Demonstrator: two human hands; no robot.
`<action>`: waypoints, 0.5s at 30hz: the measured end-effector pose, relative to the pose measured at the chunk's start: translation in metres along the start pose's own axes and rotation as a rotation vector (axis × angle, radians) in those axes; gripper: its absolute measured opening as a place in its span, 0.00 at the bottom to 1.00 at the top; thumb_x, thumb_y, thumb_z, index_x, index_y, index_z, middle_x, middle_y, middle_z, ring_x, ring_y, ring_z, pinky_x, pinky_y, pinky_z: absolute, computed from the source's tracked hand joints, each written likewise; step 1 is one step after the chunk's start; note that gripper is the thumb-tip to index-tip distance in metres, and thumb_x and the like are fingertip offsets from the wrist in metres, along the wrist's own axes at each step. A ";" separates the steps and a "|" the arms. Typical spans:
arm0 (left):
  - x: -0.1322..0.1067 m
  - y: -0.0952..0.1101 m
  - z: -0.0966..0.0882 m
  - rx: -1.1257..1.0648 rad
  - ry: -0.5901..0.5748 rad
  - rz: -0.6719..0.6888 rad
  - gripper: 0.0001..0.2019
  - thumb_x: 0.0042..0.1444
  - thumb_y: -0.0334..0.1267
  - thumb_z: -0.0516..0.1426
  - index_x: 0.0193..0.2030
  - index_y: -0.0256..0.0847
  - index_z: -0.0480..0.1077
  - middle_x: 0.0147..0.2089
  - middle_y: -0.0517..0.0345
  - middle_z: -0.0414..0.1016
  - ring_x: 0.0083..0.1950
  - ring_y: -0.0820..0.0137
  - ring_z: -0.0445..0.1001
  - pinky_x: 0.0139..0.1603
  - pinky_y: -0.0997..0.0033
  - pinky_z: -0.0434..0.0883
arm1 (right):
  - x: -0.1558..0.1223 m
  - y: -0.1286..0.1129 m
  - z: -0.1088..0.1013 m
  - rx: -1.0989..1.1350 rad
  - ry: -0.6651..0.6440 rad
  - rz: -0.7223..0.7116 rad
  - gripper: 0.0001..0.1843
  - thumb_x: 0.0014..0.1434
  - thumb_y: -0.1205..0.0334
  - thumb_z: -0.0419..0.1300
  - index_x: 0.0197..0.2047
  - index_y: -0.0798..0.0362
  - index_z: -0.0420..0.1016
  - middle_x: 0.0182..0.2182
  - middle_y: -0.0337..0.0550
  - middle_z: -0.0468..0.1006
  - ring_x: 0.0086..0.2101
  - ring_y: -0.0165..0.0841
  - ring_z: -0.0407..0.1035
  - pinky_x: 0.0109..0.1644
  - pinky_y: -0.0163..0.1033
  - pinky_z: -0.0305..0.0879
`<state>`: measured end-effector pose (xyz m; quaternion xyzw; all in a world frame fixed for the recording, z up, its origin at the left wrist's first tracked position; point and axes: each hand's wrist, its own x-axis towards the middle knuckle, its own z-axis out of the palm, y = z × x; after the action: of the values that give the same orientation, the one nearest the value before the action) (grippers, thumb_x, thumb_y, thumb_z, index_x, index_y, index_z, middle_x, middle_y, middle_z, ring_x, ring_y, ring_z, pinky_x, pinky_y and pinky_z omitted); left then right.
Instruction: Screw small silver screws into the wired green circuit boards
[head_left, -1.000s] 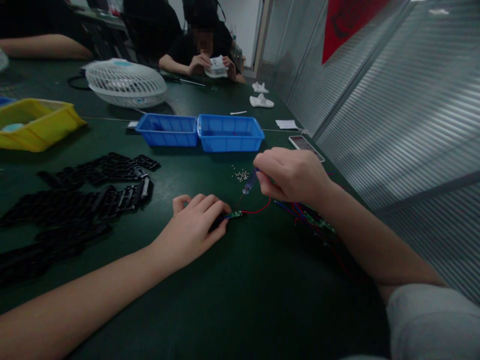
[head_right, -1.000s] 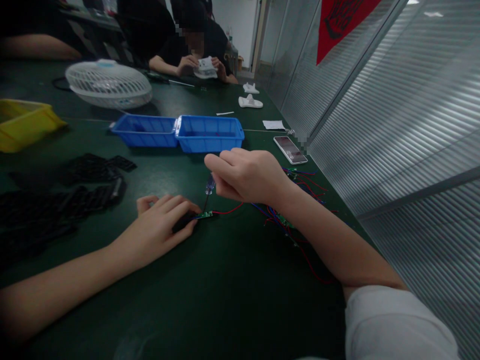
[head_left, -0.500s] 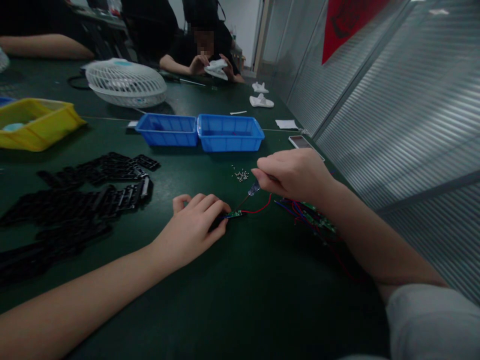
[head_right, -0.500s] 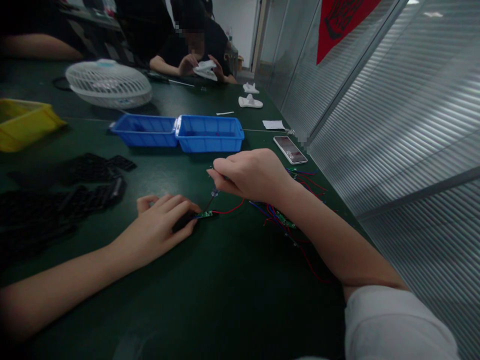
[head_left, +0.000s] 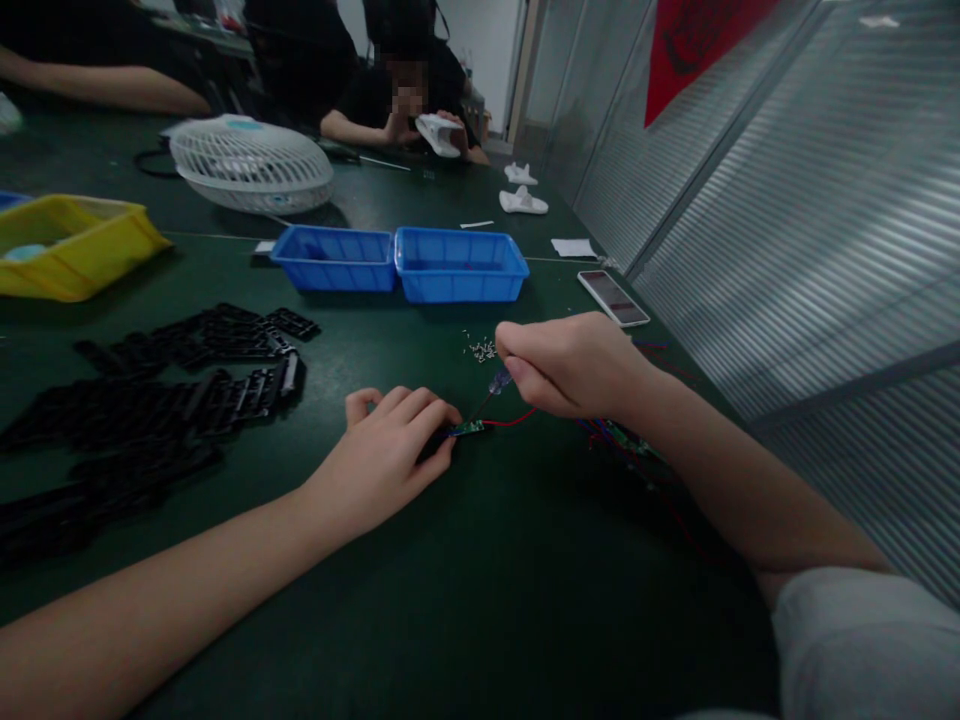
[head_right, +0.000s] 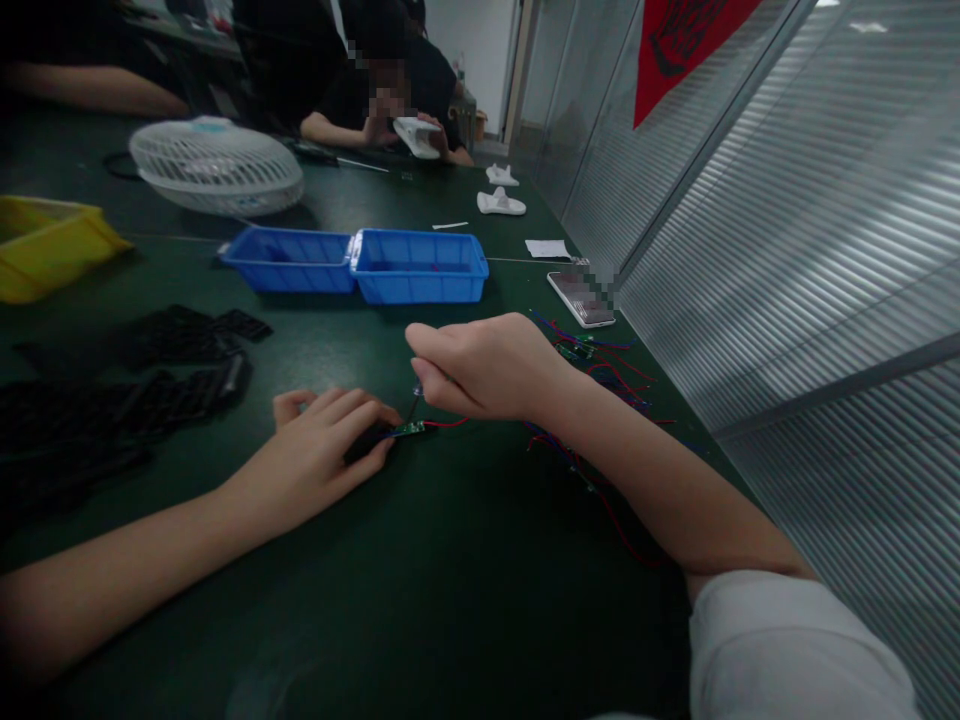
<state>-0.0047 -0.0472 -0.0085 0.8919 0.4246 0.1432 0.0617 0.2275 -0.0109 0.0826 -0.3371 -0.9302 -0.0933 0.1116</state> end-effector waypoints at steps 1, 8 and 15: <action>0.000 0.000 0.000 0.002 -0.001 0.000 0.09 0.65 0.42 0.50 0.48 0.47 0.66 0.47 0.57 0.72 0.50 0.58 0.68 0.49 0.51 0.53 | 0.000 -0.002 0.000 0.041 0.014 -0.024 0.14 0.65 0.60 0.45 0.39 0.55 0.70 0.29 0.41 0.73 0.28 0.29 0.63 0.28 0.36 0.47; -0.001 0.000 -0.001 0.003 -0.002 0.002 0.09 0.65 0.42 0.49 0.48 0.47 0.66 0.47 0.56 0.71 0.50 0.58 0.67 0.49 0.50 0.53 | -0.001 -0.004 0.002 0.337 0.118 -0.104 0.12 0.66 0.67 0.47 0.51 0.59 0.65 0.42 0.46 0.71 0.36 0.28 0.67 0.40 0.34 0.61; -0.001 0.000 0.000 -0.001 -0.001 0.003 0.09 0.65 0.42 0.50 0.48 0.47 0.66 0.47 0.55 0.72 0.50 0.59 0.67 0.49 0.50 0.53 | 0.000 0.005 0.004 0.437 0.178 -0.102 0.10 0.68 0.61 0.53 0.49 0.57 0.66 0.38 0.42 0.72 0.34 0.26 0.67 0.37 0.33 0.62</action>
<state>-0.0055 -0.0476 -0.0084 0.8926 0.4230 0.1429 0.0620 0.2299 -0.0059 0.0793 -0.2481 -0.9306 0.0757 0.2584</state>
